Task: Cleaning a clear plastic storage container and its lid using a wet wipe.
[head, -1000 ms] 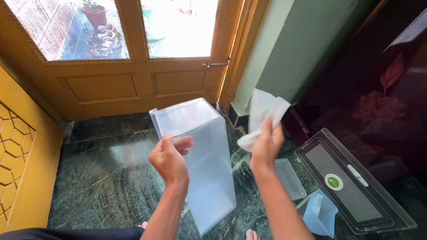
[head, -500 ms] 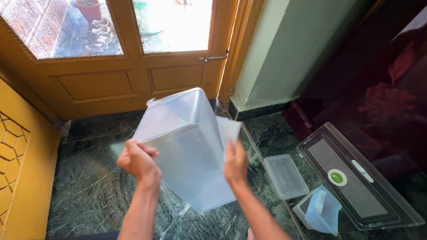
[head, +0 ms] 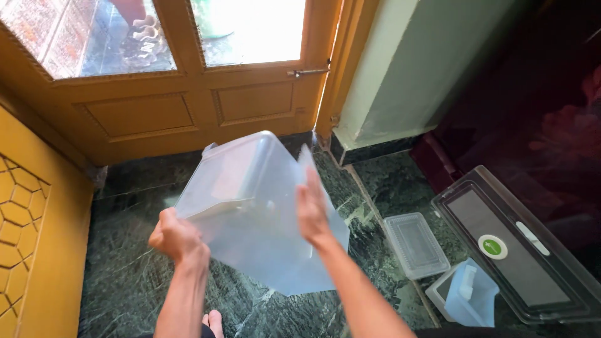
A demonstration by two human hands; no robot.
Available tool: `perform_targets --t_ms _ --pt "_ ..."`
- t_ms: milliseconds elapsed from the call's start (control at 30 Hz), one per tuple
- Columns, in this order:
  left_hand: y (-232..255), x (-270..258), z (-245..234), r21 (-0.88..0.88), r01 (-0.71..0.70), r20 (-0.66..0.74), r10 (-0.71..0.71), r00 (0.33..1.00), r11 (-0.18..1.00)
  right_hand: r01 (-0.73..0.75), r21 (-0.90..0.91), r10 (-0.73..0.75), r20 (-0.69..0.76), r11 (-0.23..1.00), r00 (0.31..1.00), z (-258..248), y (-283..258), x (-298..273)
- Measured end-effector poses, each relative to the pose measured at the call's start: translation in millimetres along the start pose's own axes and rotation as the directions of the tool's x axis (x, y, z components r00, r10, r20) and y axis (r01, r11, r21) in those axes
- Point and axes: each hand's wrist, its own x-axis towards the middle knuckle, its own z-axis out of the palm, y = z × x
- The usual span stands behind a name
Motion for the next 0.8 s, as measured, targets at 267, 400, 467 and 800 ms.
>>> perform_targets --t_ms 267,400,467,800 --pt "2 7 6 -0.024 -0.008 -0.012 0.008 1.000 1.000 -0.513 -0.004 0.513 -0.021 0.858 0.858 -22 127 -93" --pt "10 -4 20 0.005 0.030 -0.038 -0.029 0.999 1.000 -0.113 0.051 0.110 0.070 0.992 0.992 -2 -10 -33" --pt "12 -7 25 0.008 0.020 -0.055 -0.020 0.998 1.000 0.111 -0.015 -0.109 0.110 0.994 0.988 6 -58 -28" --pt "11 -23 16 0.003 0.088 -0.155 -0.086 0.984 0.996 -0.115 -0.139 0.100 -0.114 0.984 0.988 -22 57 -60"
